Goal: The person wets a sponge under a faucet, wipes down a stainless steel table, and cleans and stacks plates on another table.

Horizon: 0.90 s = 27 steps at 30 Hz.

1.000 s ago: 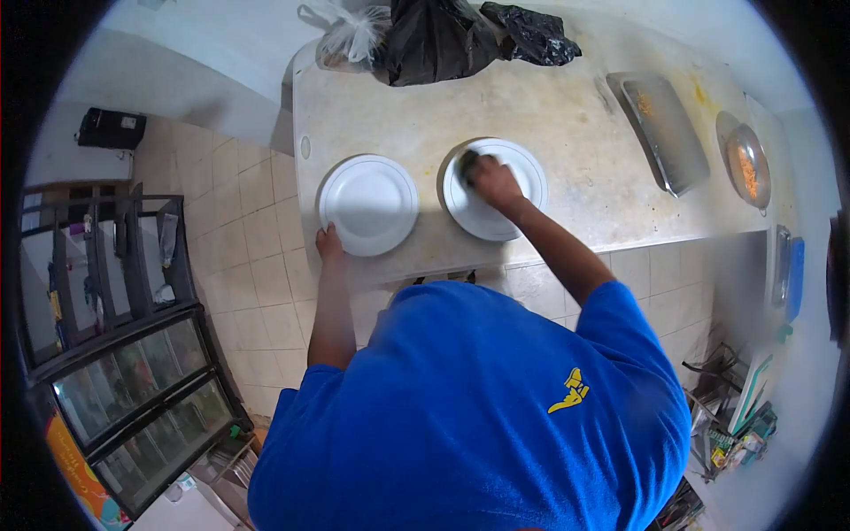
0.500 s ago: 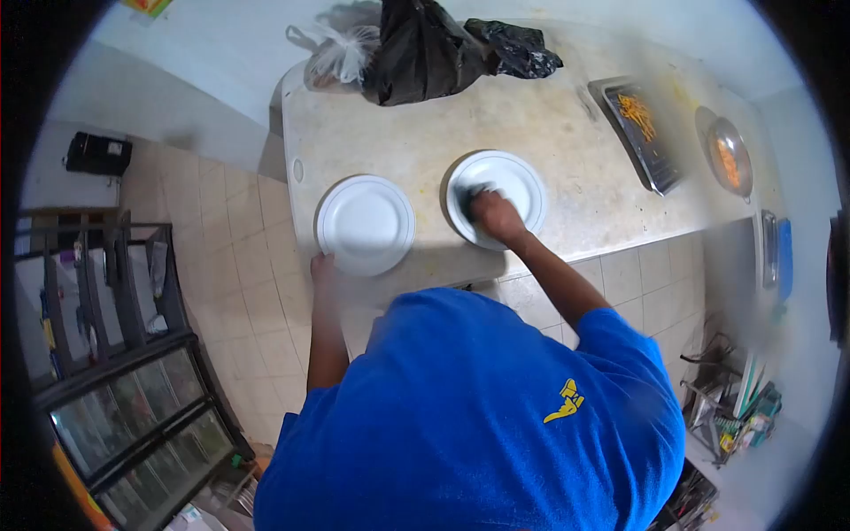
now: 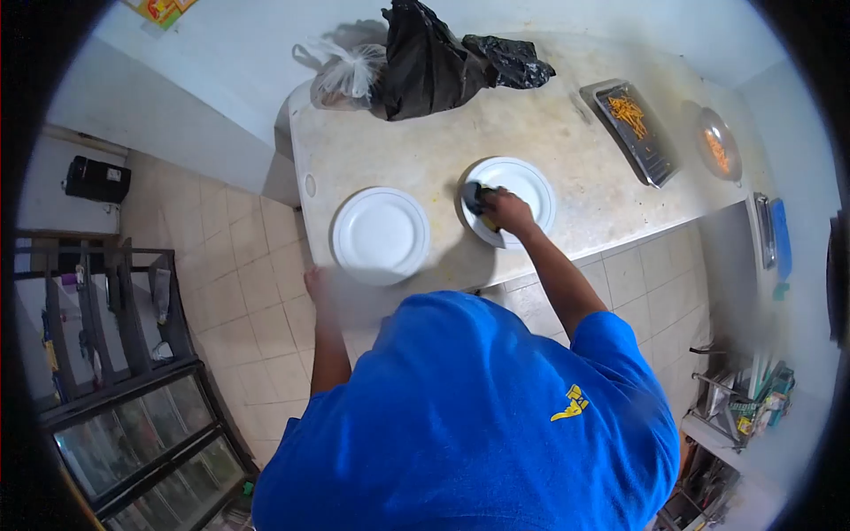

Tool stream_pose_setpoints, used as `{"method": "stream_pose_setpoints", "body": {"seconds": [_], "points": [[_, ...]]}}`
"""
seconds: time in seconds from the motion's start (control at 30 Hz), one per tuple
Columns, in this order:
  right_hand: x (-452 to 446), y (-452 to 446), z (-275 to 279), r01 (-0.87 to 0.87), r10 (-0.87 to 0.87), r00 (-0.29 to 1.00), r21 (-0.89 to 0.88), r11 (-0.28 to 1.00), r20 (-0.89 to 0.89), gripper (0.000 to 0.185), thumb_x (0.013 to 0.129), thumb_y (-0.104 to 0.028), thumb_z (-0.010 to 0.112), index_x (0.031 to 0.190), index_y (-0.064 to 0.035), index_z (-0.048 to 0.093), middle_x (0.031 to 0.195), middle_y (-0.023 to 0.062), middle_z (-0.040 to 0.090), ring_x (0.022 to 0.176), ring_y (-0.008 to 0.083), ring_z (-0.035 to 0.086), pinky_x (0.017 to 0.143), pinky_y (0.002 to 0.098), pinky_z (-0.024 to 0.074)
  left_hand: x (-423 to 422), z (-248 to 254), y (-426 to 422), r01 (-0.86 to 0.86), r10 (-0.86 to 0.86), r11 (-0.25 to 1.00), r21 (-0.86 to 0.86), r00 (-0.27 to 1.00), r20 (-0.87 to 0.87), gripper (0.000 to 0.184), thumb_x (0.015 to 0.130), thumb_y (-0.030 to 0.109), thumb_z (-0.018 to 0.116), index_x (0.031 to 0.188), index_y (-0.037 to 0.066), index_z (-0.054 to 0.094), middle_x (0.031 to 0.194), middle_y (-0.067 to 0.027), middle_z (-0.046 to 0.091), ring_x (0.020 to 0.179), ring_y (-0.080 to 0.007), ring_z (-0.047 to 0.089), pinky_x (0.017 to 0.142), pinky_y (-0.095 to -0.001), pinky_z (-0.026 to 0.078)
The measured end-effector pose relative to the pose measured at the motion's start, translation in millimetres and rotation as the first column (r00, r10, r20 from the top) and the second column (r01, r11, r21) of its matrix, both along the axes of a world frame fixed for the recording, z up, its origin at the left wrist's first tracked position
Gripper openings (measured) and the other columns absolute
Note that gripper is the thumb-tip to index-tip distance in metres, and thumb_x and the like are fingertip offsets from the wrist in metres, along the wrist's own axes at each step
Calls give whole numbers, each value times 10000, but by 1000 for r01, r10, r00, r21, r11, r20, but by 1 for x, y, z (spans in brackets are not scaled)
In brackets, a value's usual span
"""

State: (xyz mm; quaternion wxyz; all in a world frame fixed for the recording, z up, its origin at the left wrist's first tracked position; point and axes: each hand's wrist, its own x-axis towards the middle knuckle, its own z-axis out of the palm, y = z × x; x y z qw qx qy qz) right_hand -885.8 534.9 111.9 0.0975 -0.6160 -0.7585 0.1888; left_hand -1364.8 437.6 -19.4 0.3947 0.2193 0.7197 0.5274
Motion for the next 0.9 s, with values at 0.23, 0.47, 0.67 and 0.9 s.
{"method": "stream_pose_setpoints", "body": {"seconds": [0.23,0.47,0.67,0.9], "points": [[7,0,-11,-90,94,989,41,995,-114,259,731,-268,608,934,-109,594,915,143,564,821,331,574,712,431,463,8,6,0,58,-53,995,77,997,-60,293,806,120,538,1081,86,442,834,-40,526,579,-113,514,445,-245,417],[16,-12,-3,-7,-2,995,-82,997,-104,290,683,-166,634,973,-141,636,922,114,606,933,297,560,787,387,460,9,50,-6,141,-141,990,18,987,76,297,807,130,561,1075,81,442,834,-42,502,558,-109,495,436,-249,412],[26,-23,-4,36,-33,994,26,999,-106,288,662,-145,608,943,-86,628,938,149,593,875,324,566,780,400,461,8,29,-9,145,-143,987,70,989,-21,306,815,138,557,1093,65,453,868,-46,504,589,-112,496,473,-239,425],[34,-46,11,222,-215,971,66,973,-106,389,645,-163,681,1021,-99,600,1056,184,525,930,347,545,815,368,459,21,26,-5,178,-142,982,61,913,-382,313,804,138,579,1077,26,473,930,-79,537,772,-174,530,651,-304,452]]}}
